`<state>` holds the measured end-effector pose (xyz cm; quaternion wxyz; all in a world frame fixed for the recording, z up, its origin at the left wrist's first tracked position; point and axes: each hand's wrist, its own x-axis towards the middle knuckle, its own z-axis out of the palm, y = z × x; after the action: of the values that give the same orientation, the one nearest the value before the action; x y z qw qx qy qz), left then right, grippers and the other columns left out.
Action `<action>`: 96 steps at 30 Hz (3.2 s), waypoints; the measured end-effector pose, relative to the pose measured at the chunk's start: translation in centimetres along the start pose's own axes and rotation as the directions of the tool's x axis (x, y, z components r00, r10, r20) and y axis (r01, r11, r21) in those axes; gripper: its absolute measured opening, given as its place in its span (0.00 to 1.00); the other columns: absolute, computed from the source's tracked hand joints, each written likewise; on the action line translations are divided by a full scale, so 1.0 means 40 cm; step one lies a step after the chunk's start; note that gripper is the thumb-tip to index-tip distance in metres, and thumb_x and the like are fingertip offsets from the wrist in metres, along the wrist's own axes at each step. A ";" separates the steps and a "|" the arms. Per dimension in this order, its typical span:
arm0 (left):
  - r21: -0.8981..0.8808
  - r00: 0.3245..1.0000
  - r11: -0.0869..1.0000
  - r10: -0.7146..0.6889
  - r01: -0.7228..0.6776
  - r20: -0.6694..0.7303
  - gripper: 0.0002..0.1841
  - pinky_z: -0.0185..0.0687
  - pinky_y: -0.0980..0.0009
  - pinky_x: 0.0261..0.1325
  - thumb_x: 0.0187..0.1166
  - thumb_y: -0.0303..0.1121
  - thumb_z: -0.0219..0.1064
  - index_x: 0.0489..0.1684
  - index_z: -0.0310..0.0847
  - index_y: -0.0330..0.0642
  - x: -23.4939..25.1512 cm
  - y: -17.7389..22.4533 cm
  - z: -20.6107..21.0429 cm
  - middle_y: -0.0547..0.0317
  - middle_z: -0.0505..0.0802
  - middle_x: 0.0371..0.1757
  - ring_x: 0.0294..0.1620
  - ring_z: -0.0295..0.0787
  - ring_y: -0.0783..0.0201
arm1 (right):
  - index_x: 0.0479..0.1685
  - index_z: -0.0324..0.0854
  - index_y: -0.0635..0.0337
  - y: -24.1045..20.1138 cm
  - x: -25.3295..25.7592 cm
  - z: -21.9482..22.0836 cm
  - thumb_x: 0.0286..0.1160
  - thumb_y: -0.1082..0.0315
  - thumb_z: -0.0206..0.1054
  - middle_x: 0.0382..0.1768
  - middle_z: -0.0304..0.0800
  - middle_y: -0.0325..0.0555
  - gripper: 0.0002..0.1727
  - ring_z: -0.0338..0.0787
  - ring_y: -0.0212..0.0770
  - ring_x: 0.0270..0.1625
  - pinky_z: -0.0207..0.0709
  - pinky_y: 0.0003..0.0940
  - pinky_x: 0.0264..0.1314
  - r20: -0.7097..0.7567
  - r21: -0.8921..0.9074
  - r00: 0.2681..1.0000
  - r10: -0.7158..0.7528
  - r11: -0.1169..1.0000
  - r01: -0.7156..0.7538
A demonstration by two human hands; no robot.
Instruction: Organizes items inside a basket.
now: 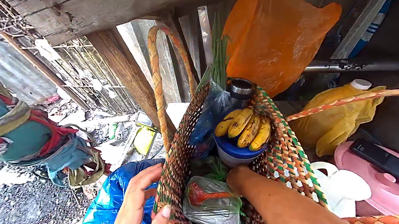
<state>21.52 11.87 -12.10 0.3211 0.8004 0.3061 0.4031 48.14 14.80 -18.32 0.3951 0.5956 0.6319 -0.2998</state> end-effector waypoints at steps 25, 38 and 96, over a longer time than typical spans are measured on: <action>-0.197 0.999 0.980 -0.042 0.040 -0.005 0.33 0.83 0.57 0.71 0.85 0.48 0.65 0.82 0.65 0.34 -0.020 -0.019 0.002 0.46 0.79 0.78 0.76 0.78 0.56 | 0.58 0.81 0.77 -0.055 -0.018 -0.068 0.74 0.67 0.72 0.61 0.84 0.74 0.21 0.85 0.71 0.65 0.76 0.73 0.61 -0.080 0.064 0.981 -0.176 0.981 0.181; -0.178 1.000 0.984 -0.014 0.011 -0.016 0.32 0.85 0.56 0.70 0.86 0.47 0.63 0.82 0.65 0.33 -0.023 -0.029 0.006 0.43 0.79 0.78 0.75 0.80 0.54 | 0.58 0.82 0.75 -0.058 -0.003 -0.008 0.73 0.69 0.73 0.65 0.83 0.71 0.19 0.84 0.69 0.68 0.77 0.67 0.65 -0.049 -0.082 0.990 -0.136 0.988 0.132; -0.176 1.000 0.984 -0.022 0.019 -0.014 0.33 0.86 0.53 0.67 0.86 0.46 0.63 0.79 0.64 0.27 -0.025 -0.028 0.009 0.35 0.77 0.77 0.74 0.80 0.50 | 0.70 0.72 0.76 -0.052 0.075 -0.022 0.84 0.66 0.64 0.64 0.81 0.72 0.24 0.82 0.69 0.71 0.76 0.64 0.70 -0.329 0.165 0.910 -0.253 0.933 0.319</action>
<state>21.09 11.69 -13.58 0.3923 0.7626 0.2798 0.4315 46.04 16.84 -20.62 0.1783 0.5742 0.7294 -0.3264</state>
